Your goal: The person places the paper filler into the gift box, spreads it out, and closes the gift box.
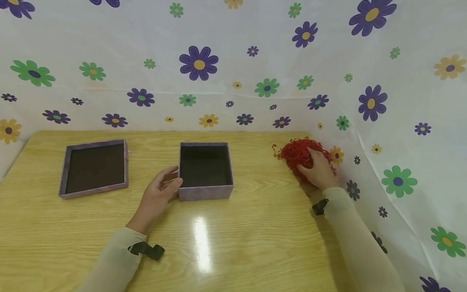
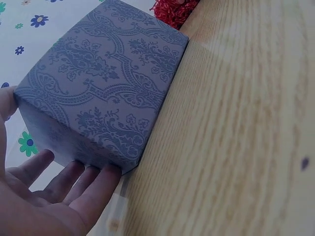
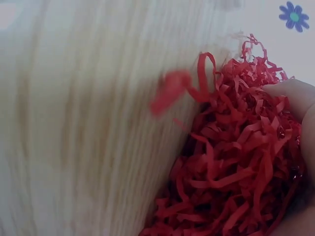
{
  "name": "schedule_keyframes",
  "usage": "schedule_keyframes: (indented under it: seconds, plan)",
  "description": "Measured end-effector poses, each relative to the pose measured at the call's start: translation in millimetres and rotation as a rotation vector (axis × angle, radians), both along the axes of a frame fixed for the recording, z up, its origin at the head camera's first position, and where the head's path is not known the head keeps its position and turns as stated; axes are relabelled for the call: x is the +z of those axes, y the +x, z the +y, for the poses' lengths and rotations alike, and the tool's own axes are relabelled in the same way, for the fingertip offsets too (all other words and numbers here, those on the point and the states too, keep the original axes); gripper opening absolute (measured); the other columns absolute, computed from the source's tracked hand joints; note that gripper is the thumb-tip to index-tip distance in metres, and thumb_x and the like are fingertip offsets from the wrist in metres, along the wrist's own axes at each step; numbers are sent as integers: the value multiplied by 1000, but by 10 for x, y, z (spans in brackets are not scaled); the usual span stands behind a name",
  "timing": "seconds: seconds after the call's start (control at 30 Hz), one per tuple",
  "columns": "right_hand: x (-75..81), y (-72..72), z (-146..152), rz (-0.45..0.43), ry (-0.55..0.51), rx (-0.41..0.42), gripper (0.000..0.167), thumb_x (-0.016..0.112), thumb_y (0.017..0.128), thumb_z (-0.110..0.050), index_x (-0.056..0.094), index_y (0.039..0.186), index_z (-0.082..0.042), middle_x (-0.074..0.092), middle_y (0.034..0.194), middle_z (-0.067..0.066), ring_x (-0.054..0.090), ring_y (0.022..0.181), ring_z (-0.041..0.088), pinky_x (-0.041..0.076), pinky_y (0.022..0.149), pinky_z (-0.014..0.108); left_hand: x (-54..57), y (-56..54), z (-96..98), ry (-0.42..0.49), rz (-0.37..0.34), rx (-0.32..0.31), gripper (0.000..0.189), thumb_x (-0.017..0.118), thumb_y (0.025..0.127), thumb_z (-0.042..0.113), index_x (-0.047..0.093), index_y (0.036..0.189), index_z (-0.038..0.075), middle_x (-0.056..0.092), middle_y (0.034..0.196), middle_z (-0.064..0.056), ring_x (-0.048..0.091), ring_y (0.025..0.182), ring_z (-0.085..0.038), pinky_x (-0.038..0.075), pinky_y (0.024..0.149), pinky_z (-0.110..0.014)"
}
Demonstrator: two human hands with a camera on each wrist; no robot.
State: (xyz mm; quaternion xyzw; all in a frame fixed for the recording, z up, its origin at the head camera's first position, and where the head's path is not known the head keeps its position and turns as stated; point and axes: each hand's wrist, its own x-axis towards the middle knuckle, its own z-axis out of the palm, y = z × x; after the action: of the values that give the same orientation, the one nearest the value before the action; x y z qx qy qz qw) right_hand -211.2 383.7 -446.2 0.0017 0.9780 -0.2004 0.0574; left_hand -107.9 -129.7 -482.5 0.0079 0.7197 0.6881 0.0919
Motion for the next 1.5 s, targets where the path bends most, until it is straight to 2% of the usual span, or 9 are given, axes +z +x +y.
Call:
schedule_keyframes:
  seconds: [0.07, 0.3, 0.4, 0.63, 0.87, 1.17, 1.37, 1.5]
  plan:
    - [-26, 15, -44, 21, -13, 23, 85, 67, 100, -33, 20, 163, 0, 27, 161, 32, 27, 147, 52, 24, 118, 69, -3, -3, 3, -2, 4, 2, 63, 62, 105, 40, 39, 159, 17, 45, 156, -13, 48, 140, -31, 50, 107, -38]
    - [-97, 53, -242, 71, -38, 98, 82, 68, 99, -32, 26, 162, 0, 31, 159, 29, 30, 146, 49, 27, 119, 66, -9, 1, 8, -14, 14, 6, 63, 61, 106, 38, 38, 160, 14, 43, 157, -15, 45, 142, -32, 50, 98, -18]
    - [-100, 78, -343, 80, -45, 128, 81, 69, 98, -31, 29, 161, -1, 34, 158, 28, 32, 146, 48, 28, 119, 65, -16, 0, 12, -17, 12, 11, 63, 61, 106, 38, 38, 160, 14, 43, 157, -15, 45, 142, -32, 50, 95, -15]
    - [-117, 126, -577, 80, -41, 181, 79, 71, 98, -32, 32, 162, -6, 37, 159, 23, 37, 144, 45, 32, 118, 63, -7, 0, 23, -7, 6, 23, 63, 62, 105, 38, 40, 159, 13, 43, 156, -17, 46, 140, -31, 50, 94, -14]
    - [-132, 180, -783, 101, -18, 266, 79, 72, 98, -30, 33, 162, -6, 37, 159, 24, 38, 143, 46, 35, 116, 63, 4, 3, 26, -4, -4, 33, 61, 62, 105, 39, 43, 158, 13, 44, 156, -16, 48, 138, -31, 50, 95, -14]
    - [-126, 327, -1031, 111, 7, 337, 80, 75, 96, -29, 34, 161, -7, 37, 160, 22, 37, 145, 42, 34, 118, 61, -11, 7, 29, 13, 2, 36, 63, 62, 105, 38, 42, 158, 9, 45, 155, -17, 49, 137, -30, 51, 95, -14]
    - [-125, 380, -1105, 125, 13, 364, 81, 74, 97, -33, 33, 162, -9, 37, 161, 19, 36, 147, 40, 33, 119, 60, -23, 26, 34, 2, 9, 36, 63, 62, 105, 39, 42, 157, 10, 45, 155, -16, 47, 139, -32, 50, 94, -14]
    - [-101, 372, -1066, 155, -19, 370, 81, 73, 97, -36, 32, 163, -11, 37, 161, 18, 35, 148, 40, 31, 120, 60, -31, 36, 41, 1, 13, 35, 63, 62, 105, 40, 42, 158, 11, 45, 155, -16, 47, 139, -32, 50, 94, -14]
